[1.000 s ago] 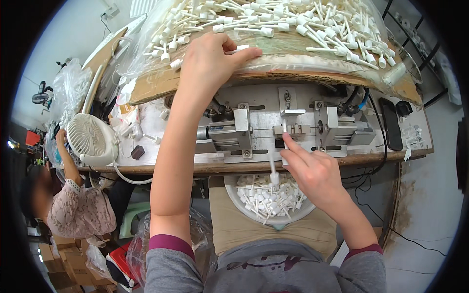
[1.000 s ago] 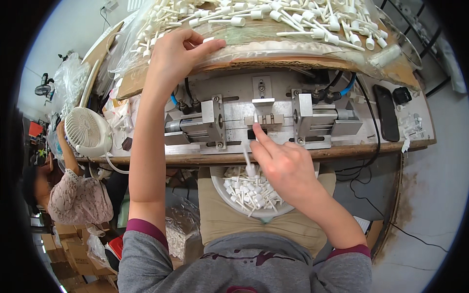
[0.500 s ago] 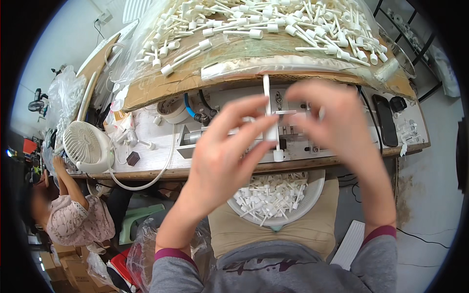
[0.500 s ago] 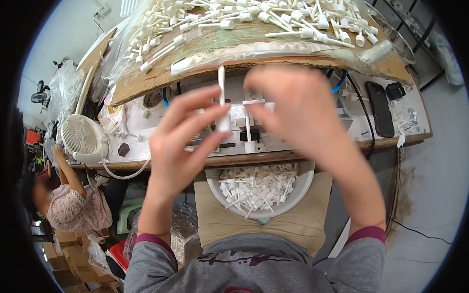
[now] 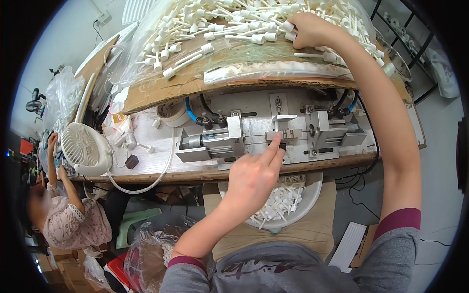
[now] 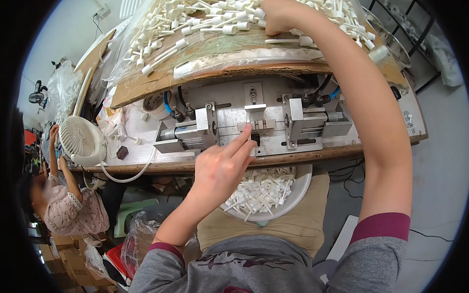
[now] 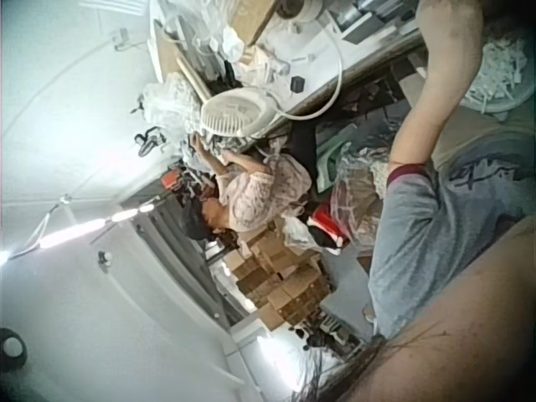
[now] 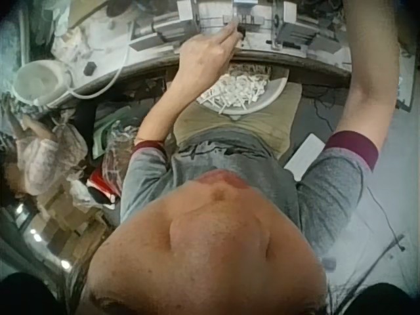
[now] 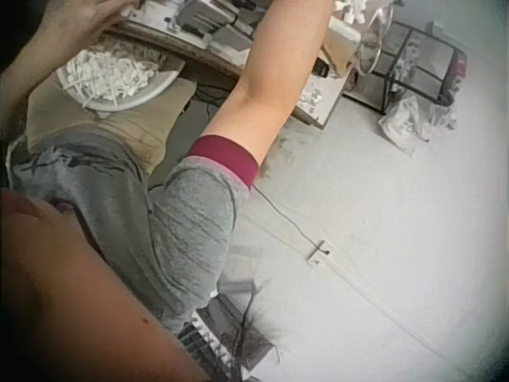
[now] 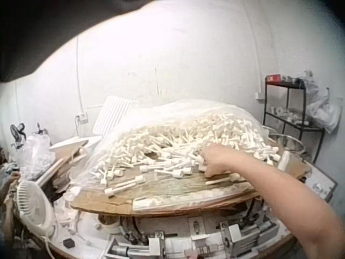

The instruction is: The person is using a specialized assembly machine to press-fit or attach components for plastic sprayers or pump mechanisms.

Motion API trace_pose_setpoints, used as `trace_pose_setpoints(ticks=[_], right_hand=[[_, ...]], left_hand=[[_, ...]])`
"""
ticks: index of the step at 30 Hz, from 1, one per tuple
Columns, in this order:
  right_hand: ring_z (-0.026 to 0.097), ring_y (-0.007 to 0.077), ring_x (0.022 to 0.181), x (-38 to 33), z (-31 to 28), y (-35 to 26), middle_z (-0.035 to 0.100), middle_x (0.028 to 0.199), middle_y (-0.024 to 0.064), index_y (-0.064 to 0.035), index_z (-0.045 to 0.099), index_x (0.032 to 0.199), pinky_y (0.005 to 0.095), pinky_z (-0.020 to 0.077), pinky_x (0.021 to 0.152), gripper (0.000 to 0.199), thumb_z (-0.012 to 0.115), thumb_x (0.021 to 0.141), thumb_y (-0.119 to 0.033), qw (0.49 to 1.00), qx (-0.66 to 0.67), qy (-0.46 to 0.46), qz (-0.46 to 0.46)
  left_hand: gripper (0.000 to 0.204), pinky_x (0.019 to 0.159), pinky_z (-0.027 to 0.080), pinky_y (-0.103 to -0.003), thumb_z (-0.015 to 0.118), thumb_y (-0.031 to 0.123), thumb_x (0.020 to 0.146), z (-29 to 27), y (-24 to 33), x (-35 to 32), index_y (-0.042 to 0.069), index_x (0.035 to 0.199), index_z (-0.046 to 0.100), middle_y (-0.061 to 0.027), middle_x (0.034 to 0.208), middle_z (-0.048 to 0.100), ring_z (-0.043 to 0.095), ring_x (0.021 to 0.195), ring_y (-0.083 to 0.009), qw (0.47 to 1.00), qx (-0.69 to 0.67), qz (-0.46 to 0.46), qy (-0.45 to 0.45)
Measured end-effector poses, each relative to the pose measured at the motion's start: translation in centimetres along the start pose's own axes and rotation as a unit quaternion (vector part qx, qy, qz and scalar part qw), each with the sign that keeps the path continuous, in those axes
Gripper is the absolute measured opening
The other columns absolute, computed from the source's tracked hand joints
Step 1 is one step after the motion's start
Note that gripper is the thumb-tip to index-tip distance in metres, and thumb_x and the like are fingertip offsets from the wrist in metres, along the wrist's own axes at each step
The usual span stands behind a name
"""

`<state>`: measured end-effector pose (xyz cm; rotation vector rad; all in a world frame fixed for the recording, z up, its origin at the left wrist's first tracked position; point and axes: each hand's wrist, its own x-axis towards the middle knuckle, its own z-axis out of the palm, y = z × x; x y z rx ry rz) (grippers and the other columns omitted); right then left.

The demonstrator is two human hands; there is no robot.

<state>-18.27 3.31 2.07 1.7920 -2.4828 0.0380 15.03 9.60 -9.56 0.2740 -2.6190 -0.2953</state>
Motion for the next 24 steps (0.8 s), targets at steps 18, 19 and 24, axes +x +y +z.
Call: trace_pose_setpoints(ticks=[18, 19, 24], right_hand=[[0.064, 0.0346, 0.085, -16.6, -0.6, -7.0, 0.061, 0.096, 0.0125, -0.0024, 0.062, 0.096, 0.0425, 0.0526, 0.073, 0.023, 0.067, 0.075, 0.003, 0.919, 0.161, 0.260, -0.249], [0.064, 0.0336, 0.086, -17.8, 0.0, -8.1, 0.061, 0.095, 0.0124, -0.0020, 0.062, 0.096, 0.0422, 0.0529, 0.073, 0.023, 0.067, 0.074, 0.003, 0.917, 0.159, 0.247, -0.270], [0.066, 0.0302, 0.087, -21.3, 2.3, -10.5, 0.062, 0.097, 0.0105, -0.0001, 0.064, 0.101, 0.0381, 0.0551, 0.073, 0.032, 0.065, 0.070, 0.008, 0.920, 0.152, 0.262, -0.247]], left_hand=[[0.064, 0.073, 0.061, -0.030, 0.070, 0.003, 0.092, -3.3, -0.8, 1.9, -0.004, 0.149, 0.040, -0.0213, 0.140, 0.055, 0.069, 0.097, -0.0182, 0.709, -0.665, -0.173, 0.159], [0.062, 0.077, 0.063, -0.033, 0.061, 0.015, 0.099, -4.6, -1.2, 1.8, -0.004, 0.151, 0.034, -0.0260, 0.142, 0.051, 0.066, 0.110, -0.0246, 0.741, -0.643, -0.150, 0.123], [0.033, 0.080, 0.063, -0.032, 0.066, -0.004, 0.090, -6.5, 0.2, 0.5, -0.008, 0.122, 0.065, -0.0204, 0.113, 0.068, 0.071, 0.098, -0.0234, 0.783, -0.594, -0.153, 0.100]])
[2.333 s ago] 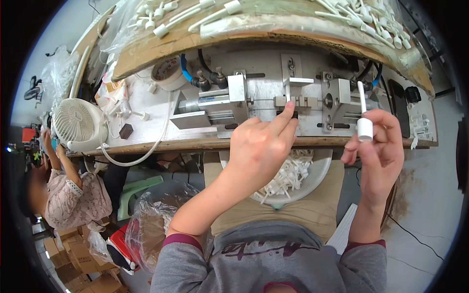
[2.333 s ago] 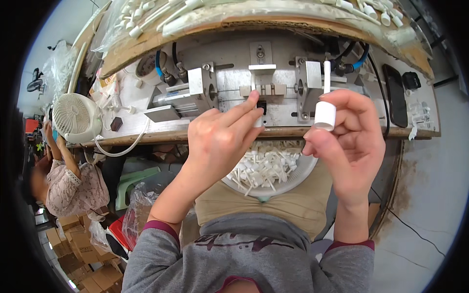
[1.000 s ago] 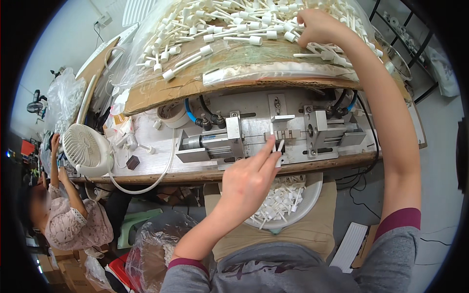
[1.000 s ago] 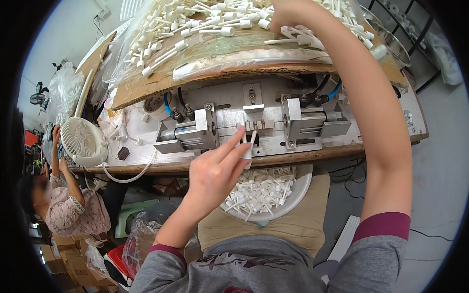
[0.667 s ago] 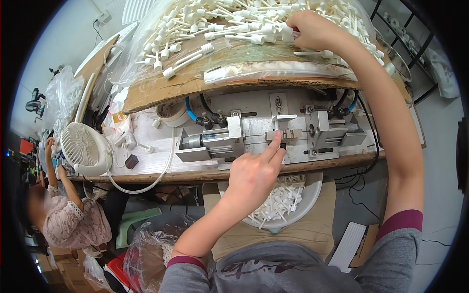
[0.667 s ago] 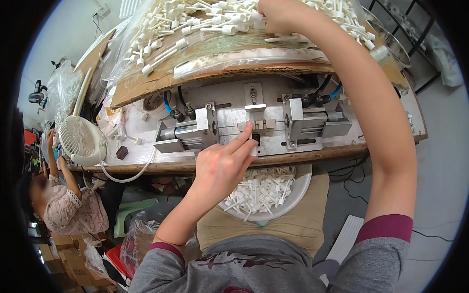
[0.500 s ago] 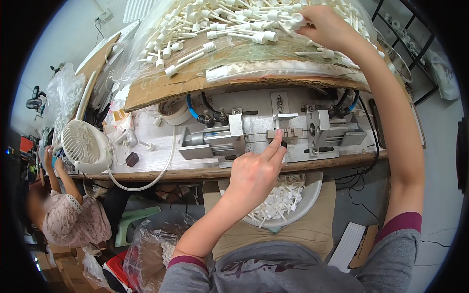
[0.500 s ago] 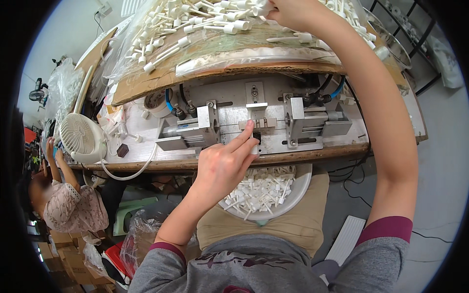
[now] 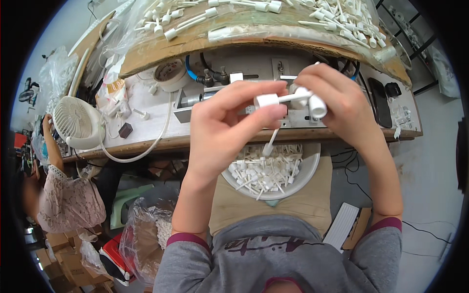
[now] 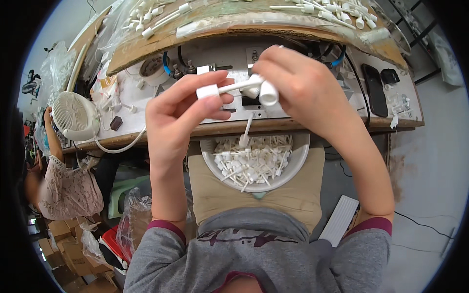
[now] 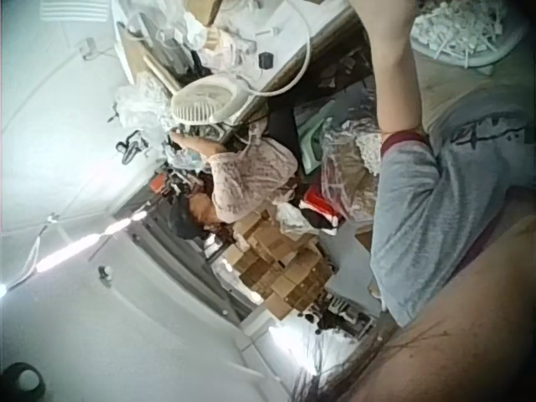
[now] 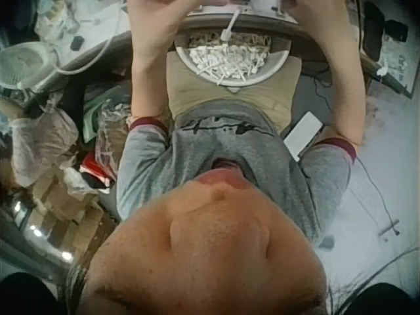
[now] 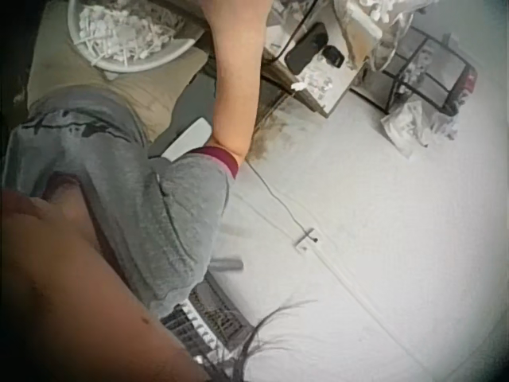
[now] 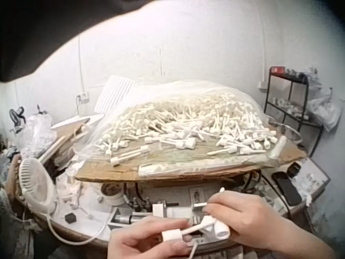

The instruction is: The person is using a specialized assembly machine to press-fit or attach components for plastic sprayers or pump mechanisms.

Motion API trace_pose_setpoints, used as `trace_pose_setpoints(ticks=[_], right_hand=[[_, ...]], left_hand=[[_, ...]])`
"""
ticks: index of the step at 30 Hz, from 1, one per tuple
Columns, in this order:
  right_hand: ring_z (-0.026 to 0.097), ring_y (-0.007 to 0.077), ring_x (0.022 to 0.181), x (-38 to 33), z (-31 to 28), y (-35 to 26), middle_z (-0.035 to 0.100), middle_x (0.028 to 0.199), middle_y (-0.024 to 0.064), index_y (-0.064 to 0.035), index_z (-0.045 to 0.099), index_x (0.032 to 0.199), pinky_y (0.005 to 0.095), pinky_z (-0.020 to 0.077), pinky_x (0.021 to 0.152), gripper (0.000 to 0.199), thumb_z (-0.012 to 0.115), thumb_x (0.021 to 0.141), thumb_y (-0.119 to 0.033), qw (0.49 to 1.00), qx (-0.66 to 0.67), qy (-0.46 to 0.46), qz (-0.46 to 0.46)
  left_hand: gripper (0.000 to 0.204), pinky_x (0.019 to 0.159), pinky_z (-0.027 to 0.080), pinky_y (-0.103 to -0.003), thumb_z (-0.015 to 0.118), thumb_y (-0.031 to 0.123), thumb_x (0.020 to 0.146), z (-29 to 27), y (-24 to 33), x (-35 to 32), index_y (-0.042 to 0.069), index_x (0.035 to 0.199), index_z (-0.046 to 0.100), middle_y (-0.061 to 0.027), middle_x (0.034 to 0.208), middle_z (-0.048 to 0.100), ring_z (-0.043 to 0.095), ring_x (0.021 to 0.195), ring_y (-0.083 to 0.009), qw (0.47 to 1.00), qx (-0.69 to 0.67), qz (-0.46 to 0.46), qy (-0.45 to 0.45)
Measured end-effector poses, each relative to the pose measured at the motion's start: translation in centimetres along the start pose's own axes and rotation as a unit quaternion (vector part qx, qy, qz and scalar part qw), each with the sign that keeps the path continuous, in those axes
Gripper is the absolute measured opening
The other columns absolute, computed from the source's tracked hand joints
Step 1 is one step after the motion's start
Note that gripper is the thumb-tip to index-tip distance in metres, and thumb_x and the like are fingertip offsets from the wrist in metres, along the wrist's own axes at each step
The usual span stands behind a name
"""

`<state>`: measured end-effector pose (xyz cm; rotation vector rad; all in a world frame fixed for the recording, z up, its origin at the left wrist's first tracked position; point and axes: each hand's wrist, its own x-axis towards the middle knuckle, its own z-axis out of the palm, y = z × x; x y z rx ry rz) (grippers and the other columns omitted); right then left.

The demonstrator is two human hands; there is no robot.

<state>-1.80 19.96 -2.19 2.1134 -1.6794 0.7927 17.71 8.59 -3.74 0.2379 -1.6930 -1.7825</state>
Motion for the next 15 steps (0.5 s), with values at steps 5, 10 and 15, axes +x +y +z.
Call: trace_pose_setpoints(ticks=[5, 10, 15], right_hand=[[0.067, 0.0209, 0.082, -2.5, -0.1, 0.4, 0.063, 0.111, 0.0085, -0.0035, 0.072, 0.107, 0.0321, 0.0553, 0.072, 0.037, 0.066, 0.072, 0.010, 0.988, 0.003, 0.087, 0.124], [0.063, 0.0176, 0.080, -4.0, 1.1, -1.1, 0.053, 0.108, 0.0092, -0.0021, 0.073, 0.111, 0.0288, 0.0546, 0.072, 0.041, 0.067, 0.074, 0.013, 0.976, 0.051, 0.159, 0.141], [0.064, 0.0172, 0.082, -5.4, 1.8, -2.4, 0.052, 0.106, 0.0095, 0.0015, 0.072, 0.113, 0.0276, 0.0567, 0.073, 0.044, 0.066, 0.073, 0.018, 0.967, 0.086, 0.179, 0.160]], left_hand=[[0.045, 0.076, 0.059, -0.028, 0.083, -0.001, 0.075, 0.1, -1.9, -2.7, 0.001, 0.118, 0.072, -0.0119, 0.105, 0.071, 0.071, 0.092, -0.0188, 0.900, 0.362, 0.221, 0.101], [0.038, 0.068, 0.056, -0.032, 0.080, 0.007, 0.073, 1.7, -7.7, -3.0, 0.001, 0.109, 0.070, -0.0104, 0.108, 0.071, 0.070, 0.080, -0.0231, 0.860, 0.449, 0.232, 0.072], [0.031, 0.063, 0.053, -0.029, 0.083, 0.016, 0.070, 2.3, -10.0, -2.0, 0.006, 0.098, 0.074, -0.0081, 0.113, 0.073, 0.070, 0.073, -0.0178, 0.793, 0.547, 0.264, 0.049]])
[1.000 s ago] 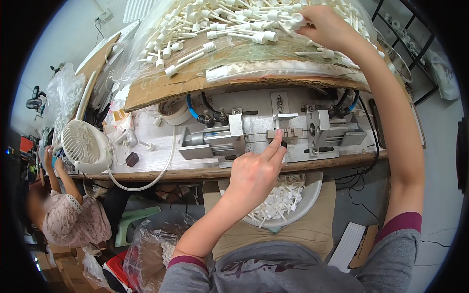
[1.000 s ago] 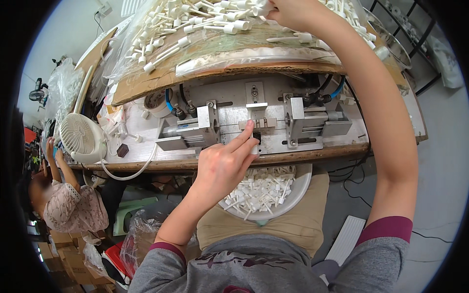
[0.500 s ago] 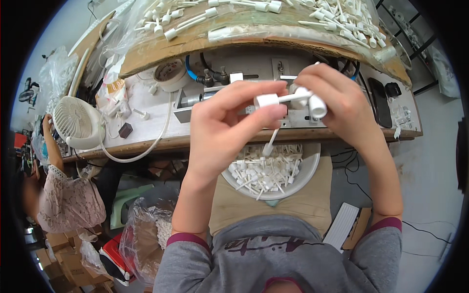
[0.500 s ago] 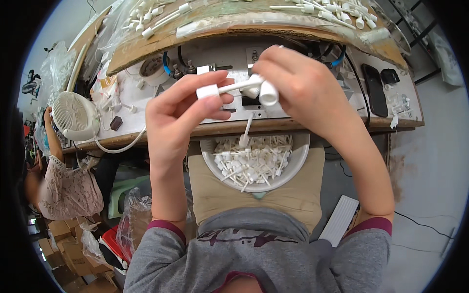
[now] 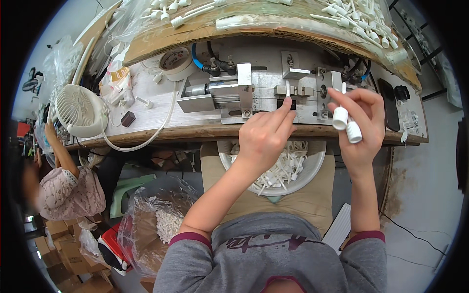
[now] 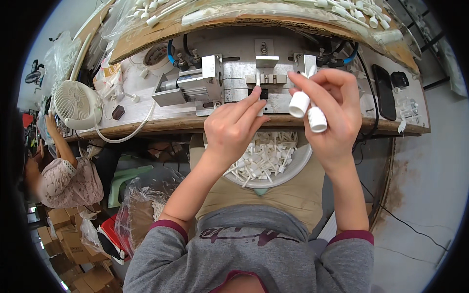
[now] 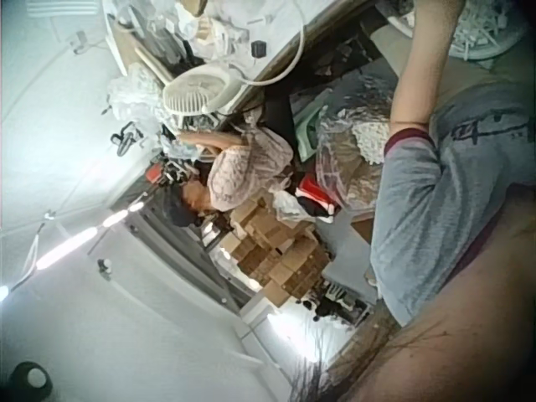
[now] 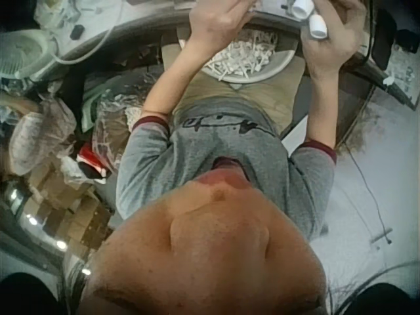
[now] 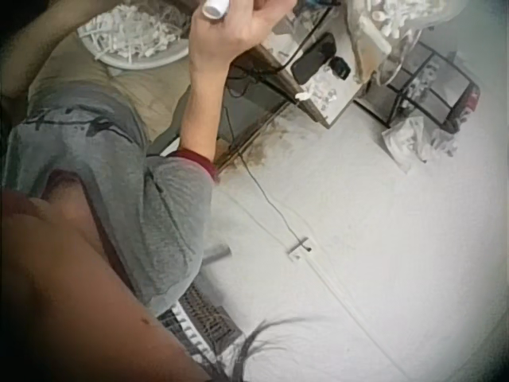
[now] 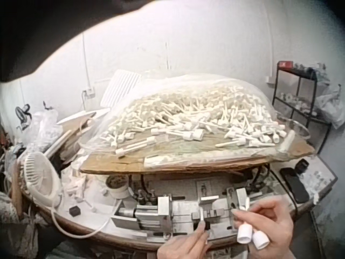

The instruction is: The person is using a specialized assembly machine to press-fit or attach components for plastic sprayers or pump mechanisms.

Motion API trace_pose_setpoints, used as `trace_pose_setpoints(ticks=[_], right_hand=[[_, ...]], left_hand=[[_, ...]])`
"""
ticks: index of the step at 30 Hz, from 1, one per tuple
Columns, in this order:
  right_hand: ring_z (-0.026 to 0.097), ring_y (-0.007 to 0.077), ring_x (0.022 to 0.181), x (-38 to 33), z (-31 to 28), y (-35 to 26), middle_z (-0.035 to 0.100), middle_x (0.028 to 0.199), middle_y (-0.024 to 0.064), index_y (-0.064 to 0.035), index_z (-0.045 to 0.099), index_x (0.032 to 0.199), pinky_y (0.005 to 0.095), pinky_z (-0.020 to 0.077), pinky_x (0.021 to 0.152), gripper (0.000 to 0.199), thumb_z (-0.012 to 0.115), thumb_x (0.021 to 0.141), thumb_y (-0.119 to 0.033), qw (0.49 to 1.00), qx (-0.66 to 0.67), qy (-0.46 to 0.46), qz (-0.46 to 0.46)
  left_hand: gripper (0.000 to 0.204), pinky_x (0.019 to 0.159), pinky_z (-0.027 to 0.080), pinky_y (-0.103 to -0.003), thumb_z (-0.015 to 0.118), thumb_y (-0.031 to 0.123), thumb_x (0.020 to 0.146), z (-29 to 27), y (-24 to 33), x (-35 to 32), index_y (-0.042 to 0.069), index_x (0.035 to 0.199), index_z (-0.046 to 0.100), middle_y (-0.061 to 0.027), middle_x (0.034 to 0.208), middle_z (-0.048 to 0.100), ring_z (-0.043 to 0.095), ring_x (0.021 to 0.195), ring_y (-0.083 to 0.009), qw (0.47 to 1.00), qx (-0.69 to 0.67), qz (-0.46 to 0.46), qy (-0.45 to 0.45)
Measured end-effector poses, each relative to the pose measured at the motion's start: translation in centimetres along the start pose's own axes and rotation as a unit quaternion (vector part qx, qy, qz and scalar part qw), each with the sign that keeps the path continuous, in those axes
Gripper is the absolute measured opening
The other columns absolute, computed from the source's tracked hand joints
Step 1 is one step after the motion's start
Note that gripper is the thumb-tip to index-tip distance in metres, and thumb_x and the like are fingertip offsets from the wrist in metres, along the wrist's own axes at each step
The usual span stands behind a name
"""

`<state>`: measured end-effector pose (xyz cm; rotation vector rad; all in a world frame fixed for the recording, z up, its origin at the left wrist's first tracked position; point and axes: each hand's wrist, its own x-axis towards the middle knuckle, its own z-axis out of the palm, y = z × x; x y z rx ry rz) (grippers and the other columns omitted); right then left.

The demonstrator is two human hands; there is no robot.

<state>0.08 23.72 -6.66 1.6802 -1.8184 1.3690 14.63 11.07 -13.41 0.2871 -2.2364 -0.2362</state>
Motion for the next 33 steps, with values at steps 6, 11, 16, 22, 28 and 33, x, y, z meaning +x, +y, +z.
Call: trace_pose_setpoints(ticks=[6, 11, 16, 22, 28, 33], right_hand=[[0.066, 0.0178, 0.085, -1.5, 0.2, 0.2, 0.054, 0.105, 0.0091, 0.0021, 0.073, 0.113, 0.0276, 0.0584, 0.077, 0.047, 0.065, 0.070, 0.020, 0.999, 0.011, 0.005, 0.046], [0.068, 0.0189, 0.083, -2.0, 0.1, 0.9, 0.059, 0.104, 0.0110, 0.0036, 0.073, 0.111, 0.0280, 0.0573, 0.073, 0.044, 0.062, 0.071, 0.019, 1.000, -0.013, 0.020, 0.005], [0.068, 0.0206, 0.080, -3.0, 0.8, 1.0, 0.064, 0.099, 0.0111, 0.0031, 0.074, 0.108, 0.0288, 0.0555, 0.068, 0.037, 0.071, 0.071, 0.005, 0.995, -0.080, 0.018, -0.051], [0.069, 0.0243, 0.077, -3.0, 3.6, 0.7, 0.068, 0.094, 0.0116, 0.0038, 0.072, 0.099, 0.0307, 0.0567, 0.062, 0.036, 0.072, 0.066, -0.010, 0.983, -0.100, 0.047, -0.149], [0.071, 0.0247, 0.080, -3.2, 3.9, 1.2, 0.071, 0.101, 0.0133, 0.0005, 0.074, 0.108, 0.0311, 0.0577, 0.064, 0.041, 0.071, 0.068, -0.008, 0.987, -0.091, 0.019, -0.134], [0.072, 0.0259, 0.089, -3.2, 3.3, 2.2, 0.072, 0.108, 0.0136, -0.0015, 0.074, 0.111, 0.0314, 0.0586, 0.073, 0.034, 0.070, 0.077, 0.002, 0.994, -0.073, 0.039, -0.065]], left_hand=[[0.029, 0.057, 0.048, -0.027, 0.084, 0.018, 0.067, -0.7, -0.4, 1.9, 0.007, 0.092, 0.074, -0.0038, 0.107, 0.075, 0.068, 0.067, -0.0138, 0.997, 0.039, 0.013, -0.070], [0.029, 0.055, 0.048, -0.028, 0.086, 0.020, 0.064, -1.0, 0.0, 2.2, 0.011, 0.089, 0.074, -0.0005, 0.106, 0.074, 0.063, 0.059, -0.0173, 0.994, 0.061, 0.004, -0.085], [0.036, 0.060, 0.052, -0.029, 0.087, 0.022, 0.066, -1.3, -0.6, 2.6, 0.010, 0.098, 0.075, -0.0023, 0.102, 0.074, 0.066, 0.065, -0.0184, 0.998, -0.030, -0.004, -0.064], [0.043, 0.078, 0.060, -0.028, 0.087, 0.001, 0.070, -3.2, 1.4, 2.6, -0.003, 0.109, 0.071, -0.0098, 0.101, 0.072, 0.073, 0.088, -0.0179, 0.928, -0.352, -0.116, -0.045], [0.039, 0.078, 0.061, -0.027, 0.083, -0.004, 0.074, -4.9, 1.6, 1.8, -0.004, 0.110, 0.070, -0.0090, 0.100, 0.069, 0.072, 0.088, -0.0169, 0.903, -0.383, -0.168, -0.097], [0.032, 0.071, 0.058, -0.028, 0.079, 0.002, 0.078, -3.4, 1.2, 1.4, 0.001, 0.108, 0.072, -0.0092, 0.105, 0.069, 0.070, 0.083, -0.0190, 0.984, -0.120, -0.097, -0.091]])
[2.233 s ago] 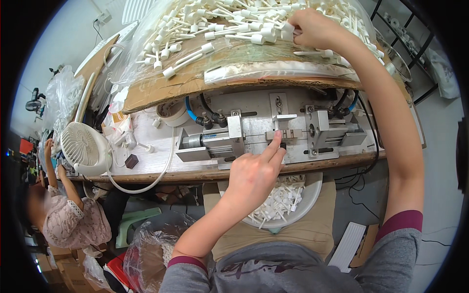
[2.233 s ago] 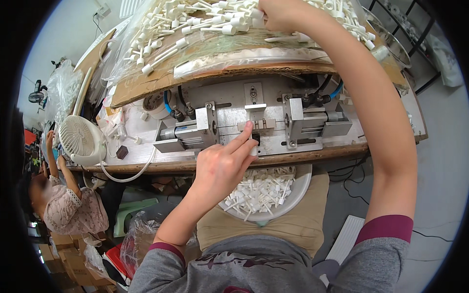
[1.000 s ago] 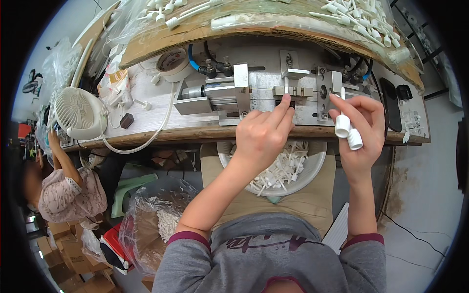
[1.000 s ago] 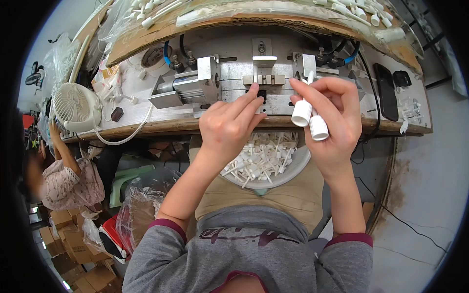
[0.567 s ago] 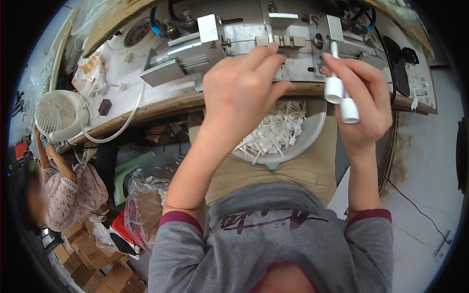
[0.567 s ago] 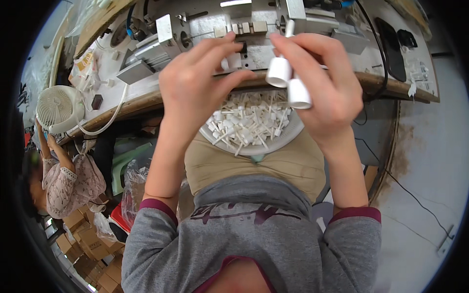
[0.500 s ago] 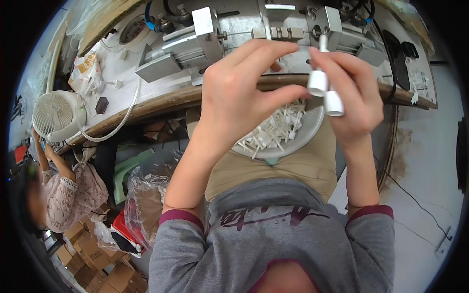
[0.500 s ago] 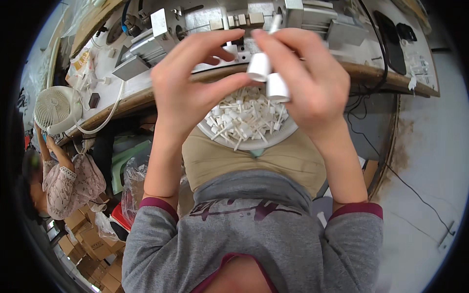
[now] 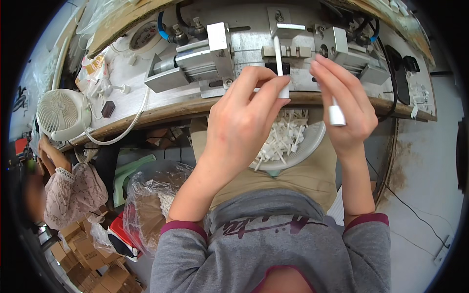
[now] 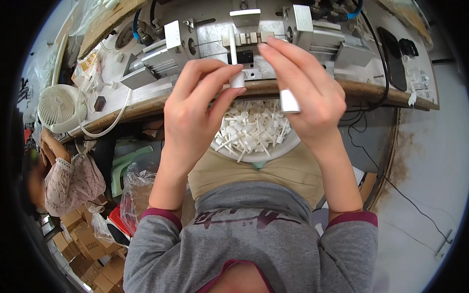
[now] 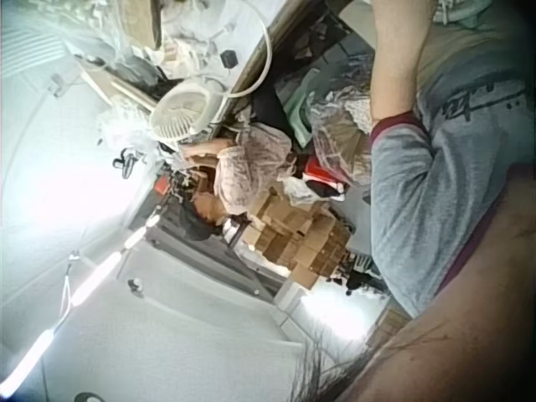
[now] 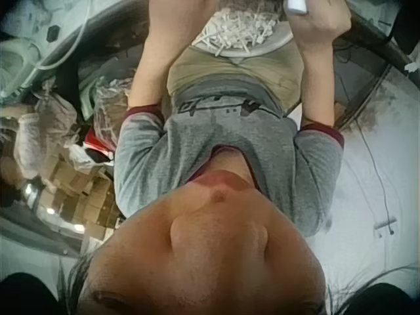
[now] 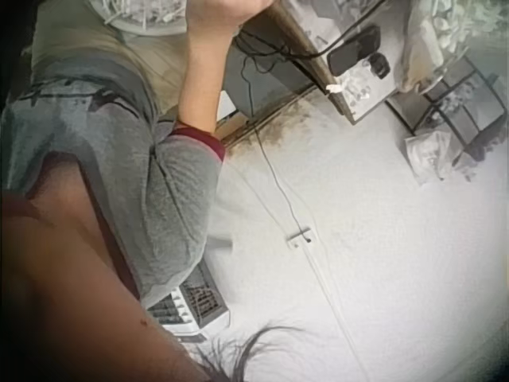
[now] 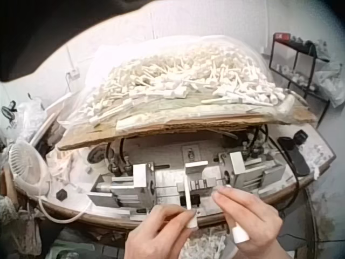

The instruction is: The person is using a specialized assembly machine to press-fit or attach components for plastic sprayers or pump mechanisms.

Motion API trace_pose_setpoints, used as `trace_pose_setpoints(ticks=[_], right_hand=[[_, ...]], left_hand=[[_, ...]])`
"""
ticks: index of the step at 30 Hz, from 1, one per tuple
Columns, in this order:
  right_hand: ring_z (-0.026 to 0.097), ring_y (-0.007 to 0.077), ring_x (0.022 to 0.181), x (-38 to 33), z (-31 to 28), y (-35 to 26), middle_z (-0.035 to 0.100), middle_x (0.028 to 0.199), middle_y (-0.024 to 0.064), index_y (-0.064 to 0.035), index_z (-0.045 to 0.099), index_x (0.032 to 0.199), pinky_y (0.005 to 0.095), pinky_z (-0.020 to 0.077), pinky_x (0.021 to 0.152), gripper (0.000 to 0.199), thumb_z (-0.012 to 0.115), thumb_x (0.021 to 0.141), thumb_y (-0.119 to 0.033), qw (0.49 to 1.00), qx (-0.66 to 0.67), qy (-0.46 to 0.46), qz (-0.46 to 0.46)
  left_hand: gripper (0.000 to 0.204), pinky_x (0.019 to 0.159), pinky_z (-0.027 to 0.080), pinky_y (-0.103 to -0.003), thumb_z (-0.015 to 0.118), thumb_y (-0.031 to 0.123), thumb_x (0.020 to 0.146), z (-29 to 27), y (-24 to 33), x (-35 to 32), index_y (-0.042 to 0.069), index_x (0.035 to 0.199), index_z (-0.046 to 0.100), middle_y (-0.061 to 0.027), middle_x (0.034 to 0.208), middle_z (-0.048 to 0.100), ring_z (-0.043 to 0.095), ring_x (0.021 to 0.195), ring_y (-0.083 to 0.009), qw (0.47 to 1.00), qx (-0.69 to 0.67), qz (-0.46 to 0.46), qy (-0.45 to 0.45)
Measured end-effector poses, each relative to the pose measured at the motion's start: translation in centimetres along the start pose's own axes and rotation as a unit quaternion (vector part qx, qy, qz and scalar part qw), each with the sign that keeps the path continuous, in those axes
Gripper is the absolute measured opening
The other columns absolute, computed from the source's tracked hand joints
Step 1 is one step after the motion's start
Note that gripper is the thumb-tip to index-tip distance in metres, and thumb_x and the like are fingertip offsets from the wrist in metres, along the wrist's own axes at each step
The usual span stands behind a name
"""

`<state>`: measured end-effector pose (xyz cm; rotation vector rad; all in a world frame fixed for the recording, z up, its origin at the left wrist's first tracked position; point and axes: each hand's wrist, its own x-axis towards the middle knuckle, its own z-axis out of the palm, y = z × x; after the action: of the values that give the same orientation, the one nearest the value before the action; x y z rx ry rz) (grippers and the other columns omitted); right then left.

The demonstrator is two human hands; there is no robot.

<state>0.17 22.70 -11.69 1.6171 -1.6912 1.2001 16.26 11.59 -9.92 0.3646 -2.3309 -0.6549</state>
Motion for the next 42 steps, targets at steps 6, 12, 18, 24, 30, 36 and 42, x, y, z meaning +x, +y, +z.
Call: trace_pose_setpoints(ticks=[6, 12, 18, 24, 30, 36, 42], right_hand=[[0.065, 0.0333, 0.112, 0.6, -2.0, -1.1, 0.065, 0.121, 0.0231, 0.0087, 0.063, 0.124, 0.0387, 0.0535, 0.094, 0.054, 0.079, 0.081, -0.021, 0.988, 0.120, -0.026, 0.088], [0.058, 0.0405, 0.124, 0.3, -2.7, -1.0, 0.046, 0.142, 0.0317, 0.0118, 0.043, 0.140, 0.0474, 0.0443, 0.107, 0.067, 0.069, 0.093, -0.028, 0.956, 0.263, -0.022, 0.127], [0.066, 0.0304, 0.114, 1.6, -4.1, -2.7, 0.059, 0.131, 0.0249, 0.0035, 0.060, 0.112, 0.0348, 0.0565, 0.088, 0.039, 0.076, 0.077, 0.007, 0.951, 0.222, -0.093, 0.195], [0.066, 0.0303, 0.107, 1.9, -2.9, -2.8, 0.061, 0.130, 0.0169, -0.0002, 0.066, 0.105, 0.0348, 0.0562, 0.085, 0.033, 0.076, 0.074, 0.005, 0.978, 0.070, -0.165, 0.105], [0.056, 0.0194, 0.050, 1.3, 0.2, -2.3, 0.068, 0.126, 0.0121, -0.0024, 0.065, 0.100, 0.0309, 0.0494, 0.053, 0.023, 0.071, 0.078, -0.007, 0.971, -0.026, -0.239, 0.009], [0.055, 0.0156, 0.048, 2.5, 0.8, -2.1, 0.071, 0.123, 0.0109, -0.0023, 0.067, 0.098, 0.0258, 0.0460, 0.050, 0.023, 0.066, 0.075, -0.005, 0.968, -0.060, -0.243, -0.026], [0.054, 0.0150, 0.046, 1.2, 1.2, -1.8, 0.070, 0.124, 0.0110, -0.0023, 0.068, 0.098, 0.0256, 0.0456, 0.048, 0.021, 0.067, 0.077, -0.006, 0.978, -0.059, -0.198, -0.019]], left_hand=[[0.027, 0.060, 0.053, -0.030, 0.079, 0.014, 0.076, 0.7, -0.4, 1.1, 0.008, 0.103, 0.074, -0.0057, 0.121, 0.071, 0.064, 0.062, -0.0206, 0.979, 0.186, 0.066, -0.052], [0.026, 0.061, 0.054, -0.032, 0.079, 0.017, 0.076, -0.1, -0.5, 2.7, 0.007, 0.099, 0.072, -0.0067, 0.122, 0.071, 0.067, 0.062, -0.0243, 0.979, 0.166, 0.044, -0.107], [0.029, 0.063, 0.056, -0.035, 0.079, 0.018, 0.078, -2.1, -0.7, 3.4, 0.007, 0.104, 0.072, -0.0098, 0.119, 0.071, 0.070, 0.068, -0.0270, 0.978, 0.120, 0.043, -0.165], [0.030, 0.073, 0.056, -0.033, 0.075, 0.016, 0.085, -8.9, -5.3, 10.0, 0.012, 0.115, 0.073, -0.0100, 0.101, 0.074, 0.071, 0.081, -0.0231, 0.969, 0.203, 0.074, 0.117], [0.035, 0.092, 0.050, -0.043, 0.062, 0.006, 0.087, -12.7, -12.7, 16.0, 0.013, 0.121, 0.070, -0.0161, 0.110, 0.071, 0.066, 0.101, -0.0360, 0.939, 0.342, 0.023, 0.021], [0.030, 0.086, 0.052, -0.043, 0.059, 0.006, 0.088, -11.9, -13.7, 17.4, 0.007, 0.116, 0.070, -0.0155, 0.106, 0.069, 0.066, 0.095, -0.0358, 0.931, 0.362, 0.012, -0.056], [0.019, 0.079, 0.051, -0.036, 0.066, 0.015, 0.094, -10.7, -10.6, 15.5, 0.000, 0.105, 0.070, -0.0116, 0.100, 0.066, 0.067, 0.087, -0.0300, 0.974, 0.212, 0.066, 0.053]])
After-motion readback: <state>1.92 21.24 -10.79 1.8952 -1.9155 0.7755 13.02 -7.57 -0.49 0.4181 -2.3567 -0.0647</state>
